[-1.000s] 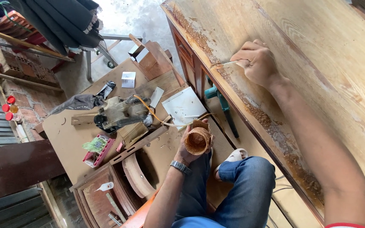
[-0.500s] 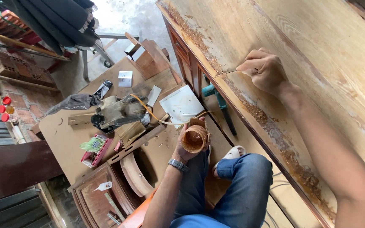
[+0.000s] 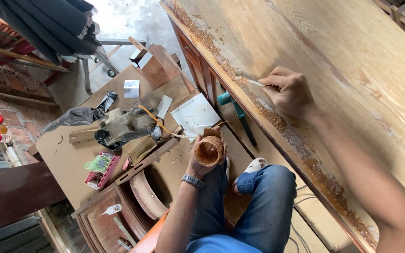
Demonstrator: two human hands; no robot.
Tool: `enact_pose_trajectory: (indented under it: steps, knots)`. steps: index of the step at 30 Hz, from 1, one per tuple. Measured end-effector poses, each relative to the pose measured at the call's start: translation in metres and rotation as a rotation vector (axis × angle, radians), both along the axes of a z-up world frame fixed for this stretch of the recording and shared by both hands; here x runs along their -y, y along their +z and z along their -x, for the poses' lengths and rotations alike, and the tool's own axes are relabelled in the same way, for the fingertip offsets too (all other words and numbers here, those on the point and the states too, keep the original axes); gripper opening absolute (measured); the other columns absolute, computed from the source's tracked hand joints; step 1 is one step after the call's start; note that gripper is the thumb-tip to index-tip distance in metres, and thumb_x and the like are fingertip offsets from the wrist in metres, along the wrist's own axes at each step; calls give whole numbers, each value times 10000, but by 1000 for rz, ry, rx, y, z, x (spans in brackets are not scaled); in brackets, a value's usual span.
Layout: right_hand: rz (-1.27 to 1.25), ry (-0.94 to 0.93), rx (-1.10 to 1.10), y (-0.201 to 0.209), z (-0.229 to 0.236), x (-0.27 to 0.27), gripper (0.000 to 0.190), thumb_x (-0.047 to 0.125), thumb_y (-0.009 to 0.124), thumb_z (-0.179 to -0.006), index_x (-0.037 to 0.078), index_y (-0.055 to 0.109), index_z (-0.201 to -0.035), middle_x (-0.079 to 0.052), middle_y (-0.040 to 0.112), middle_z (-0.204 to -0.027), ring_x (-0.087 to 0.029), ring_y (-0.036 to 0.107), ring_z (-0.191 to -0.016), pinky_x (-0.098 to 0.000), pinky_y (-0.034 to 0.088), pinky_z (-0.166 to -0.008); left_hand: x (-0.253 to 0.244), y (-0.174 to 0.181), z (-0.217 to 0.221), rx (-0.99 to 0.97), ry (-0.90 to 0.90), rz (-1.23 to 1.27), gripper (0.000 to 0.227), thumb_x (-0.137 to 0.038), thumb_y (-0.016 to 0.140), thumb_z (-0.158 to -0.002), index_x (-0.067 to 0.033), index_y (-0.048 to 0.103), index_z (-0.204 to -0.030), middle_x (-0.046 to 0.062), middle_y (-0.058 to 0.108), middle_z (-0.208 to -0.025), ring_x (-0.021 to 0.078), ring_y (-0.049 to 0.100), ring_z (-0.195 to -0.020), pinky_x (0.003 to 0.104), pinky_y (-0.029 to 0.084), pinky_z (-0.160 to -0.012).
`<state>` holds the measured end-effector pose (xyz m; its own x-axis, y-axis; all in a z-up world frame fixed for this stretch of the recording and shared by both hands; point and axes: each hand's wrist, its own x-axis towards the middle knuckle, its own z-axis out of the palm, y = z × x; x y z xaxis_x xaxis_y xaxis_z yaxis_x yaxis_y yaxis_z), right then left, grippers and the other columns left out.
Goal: The person sits cross-legged on a chair and applies a brown adhesive from a plastic container onto the edge of a large wooden board using a small white spatula. They repeatedly dip the spatula into the container and spread the substance along the board's perimeter.
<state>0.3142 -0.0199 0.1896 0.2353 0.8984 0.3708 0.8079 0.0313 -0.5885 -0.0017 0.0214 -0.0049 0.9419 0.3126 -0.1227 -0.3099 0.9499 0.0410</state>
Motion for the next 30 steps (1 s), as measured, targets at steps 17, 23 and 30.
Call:
enact_pose_trajectory:
  steps: [17, 23, 30]
  knots:
    - [79, -319, -40, -13, 50, -59, 164, 42, 756, -818, 131, 795, -950, -78, 663, -792, -296, 702, -770, -414, 571, -707, 1, -7, -3, 54, 12, -11, 819, -694, 342, -1000, -178, 283, -1634, 365, 597, -1187, 525, 633, -906, 526, 540, -627]
    - [3, -305, 195, -41, 56, -70, 150, 87, 744, -821, 99, 748, -970, -105, 619, -858, -380, 698, -795, -485, 589, -692, 2, 10, -4, 108, 31, 71, 747, -605, 354, -1041, -144, 306, -1626, 319, 594, -1281, 516, 645, -955, 521, 555, -619]
    - [15, -313, 495, -41, 82, -78, 71, 96, 698, -837, 107, 723, -903, -76, 576, -837, -331, 691, -765, -412, 591, -663, 2, 8, 0, 119, 32, 50, 774, -640, 361, -1029, -137, 329, -1615, 332, 613, -1223, 531, 644, -912, 520, 551, -597]
